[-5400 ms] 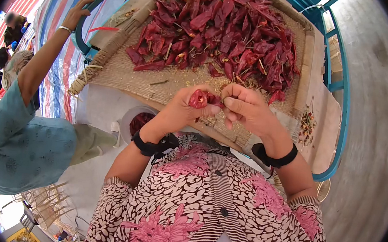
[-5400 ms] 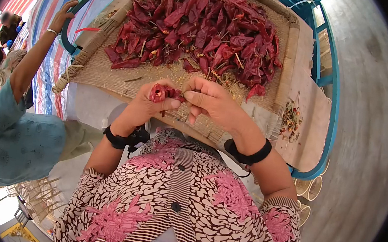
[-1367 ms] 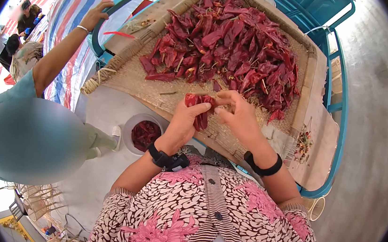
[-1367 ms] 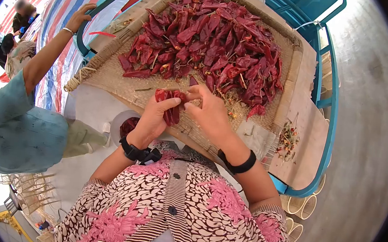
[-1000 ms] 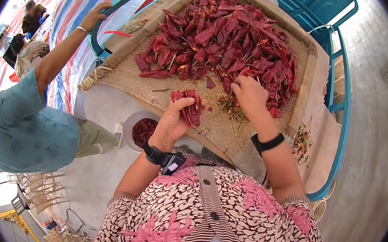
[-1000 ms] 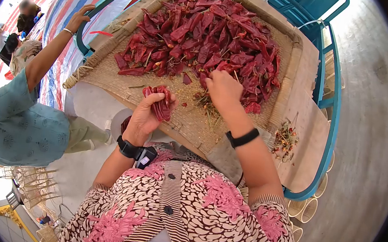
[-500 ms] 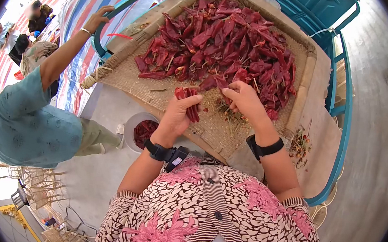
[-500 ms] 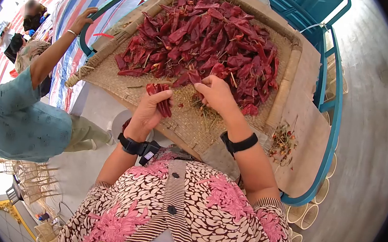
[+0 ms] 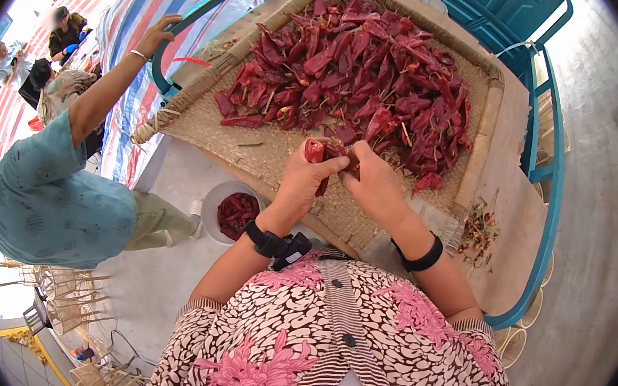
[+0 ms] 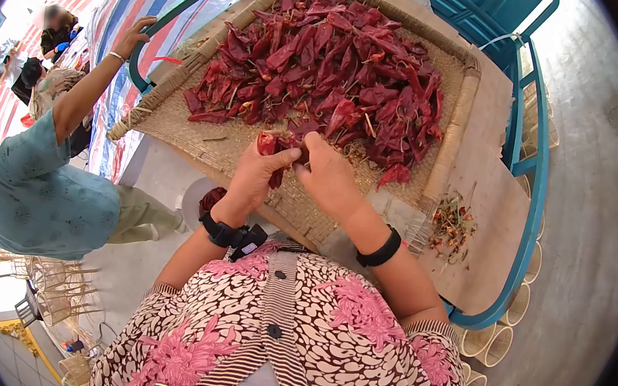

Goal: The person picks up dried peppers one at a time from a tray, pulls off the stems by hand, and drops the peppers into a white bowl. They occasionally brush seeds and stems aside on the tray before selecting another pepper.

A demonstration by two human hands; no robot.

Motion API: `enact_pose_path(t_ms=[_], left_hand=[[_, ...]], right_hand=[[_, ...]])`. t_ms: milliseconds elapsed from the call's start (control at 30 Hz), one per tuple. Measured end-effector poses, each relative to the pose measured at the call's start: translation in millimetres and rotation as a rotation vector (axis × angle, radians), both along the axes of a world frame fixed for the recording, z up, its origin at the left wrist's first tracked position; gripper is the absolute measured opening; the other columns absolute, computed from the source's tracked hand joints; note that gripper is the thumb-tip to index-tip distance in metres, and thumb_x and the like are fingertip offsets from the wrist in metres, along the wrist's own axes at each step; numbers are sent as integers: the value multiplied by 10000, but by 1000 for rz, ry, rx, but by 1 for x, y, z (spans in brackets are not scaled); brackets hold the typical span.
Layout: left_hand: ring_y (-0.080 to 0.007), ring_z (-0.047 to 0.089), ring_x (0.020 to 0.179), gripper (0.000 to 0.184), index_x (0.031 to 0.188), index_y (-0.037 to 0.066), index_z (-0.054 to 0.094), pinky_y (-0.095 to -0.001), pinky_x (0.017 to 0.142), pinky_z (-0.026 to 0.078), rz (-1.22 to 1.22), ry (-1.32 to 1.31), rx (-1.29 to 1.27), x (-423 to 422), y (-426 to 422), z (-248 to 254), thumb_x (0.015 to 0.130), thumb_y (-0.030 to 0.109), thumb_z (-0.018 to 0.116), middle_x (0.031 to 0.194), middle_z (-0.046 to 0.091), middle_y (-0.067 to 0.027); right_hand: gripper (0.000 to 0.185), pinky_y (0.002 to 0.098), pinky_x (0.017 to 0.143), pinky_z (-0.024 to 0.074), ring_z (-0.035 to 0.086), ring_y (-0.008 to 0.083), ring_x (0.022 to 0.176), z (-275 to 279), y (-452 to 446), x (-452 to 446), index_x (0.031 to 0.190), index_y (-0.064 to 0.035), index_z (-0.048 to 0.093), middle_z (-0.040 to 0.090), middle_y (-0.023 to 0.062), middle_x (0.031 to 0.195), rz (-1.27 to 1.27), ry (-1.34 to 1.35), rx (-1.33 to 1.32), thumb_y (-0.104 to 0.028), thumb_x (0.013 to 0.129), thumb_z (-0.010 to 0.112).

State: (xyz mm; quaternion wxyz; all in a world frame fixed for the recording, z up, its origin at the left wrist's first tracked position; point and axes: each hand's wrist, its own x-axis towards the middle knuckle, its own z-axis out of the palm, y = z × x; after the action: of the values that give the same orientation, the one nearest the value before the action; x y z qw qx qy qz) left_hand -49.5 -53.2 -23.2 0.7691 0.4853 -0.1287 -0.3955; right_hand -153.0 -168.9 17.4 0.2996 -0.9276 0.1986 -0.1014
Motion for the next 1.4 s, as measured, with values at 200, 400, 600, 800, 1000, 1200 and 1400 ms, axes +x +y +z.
enact_pose_path(t_ms=[200, 400, 600, 800, 1000, 1200, 1400], left_hand=[[-77, 585, 801, 288, 1070, 6, 591, -227, 677, 476, 21, -263, -2, -4, 6, -9, 815, 9, 724, 900, 626, -11], [-81, 558, 762, 222, 996, 6, 608, -235, 685, 471, 15, -416, 118, -3, 13, -1, 798, -11, 707, 841, 619, -11], [-101, 526, 651, 165, 894, 19, 602, -277, 605, 456, 51, -782, 347, -5, 14, 7, 770, 2, 708, 751, 596, 16], [-78, 533, 636, 150, 900, 46, 599, -230, 571, 428, -147, -270, 99, -3, 29, 13, 801, 17, 708, 765, 604, 4], [-93, 568, 633, 228, 949, 52, 591, -222, 555, 438, -363, -74, -30, 13, 44, 27, 775, -15, 724, 821, 620, -17], [-133, 575, 766, 221, 919, 44, 588, -258, 654, 458, -437, 36, -231, 19, 41, 10, 756, -47, 705, 871, 590, -35], [-157, 571, 802, 223, 903, 48, 577, -291, 699, 458, -466, 155, -392, 16, 37, -10, 742, -51, 695, 886, 577, -43]], right_hand=[[283, 370, 752, 505, 646, 282, 826, 31, 1, -5, 1139, -64, 573, 624, 129, 1006, -28, -209, 142, -139, 872, 628], [199, 347, 590, 515, 643, 255, 737, 20, -7, -2, 1034, -79, 595, 589, 82, 878, 280, -293, -327, -133, 851, 653], [134, 335, 551, 517, 616, 257, 657, 2, -2, -2, 883, -77, 577, 504, 77, 753, 288, -299, -523, -89, 783, 665], [141, 285, 553, 512, 618, 165, 630, 20, 2, -5, 932, 3, 583, 598, 87, 781, 131, -122, 337, -106, 872, 650], [133, 251, 588, 530, 603, 97, 642, 28, -9, -12, 963, -7, 594, 612, 16, 804, 156, -43, 1304, -136, 944, 619], [85, 246, 592, 534, 590, 86, 656, 0, -6, -12, 984, -29, 587, 613, 26, 804, 188, -78, 1937, -110, 970, 567], [112, 247, 584, 529, 595, 87, 692, -15, -1, -17, 1022, -25, 578, 624, 33, 816, 185, -88, 2258, -125, 981, 550]])
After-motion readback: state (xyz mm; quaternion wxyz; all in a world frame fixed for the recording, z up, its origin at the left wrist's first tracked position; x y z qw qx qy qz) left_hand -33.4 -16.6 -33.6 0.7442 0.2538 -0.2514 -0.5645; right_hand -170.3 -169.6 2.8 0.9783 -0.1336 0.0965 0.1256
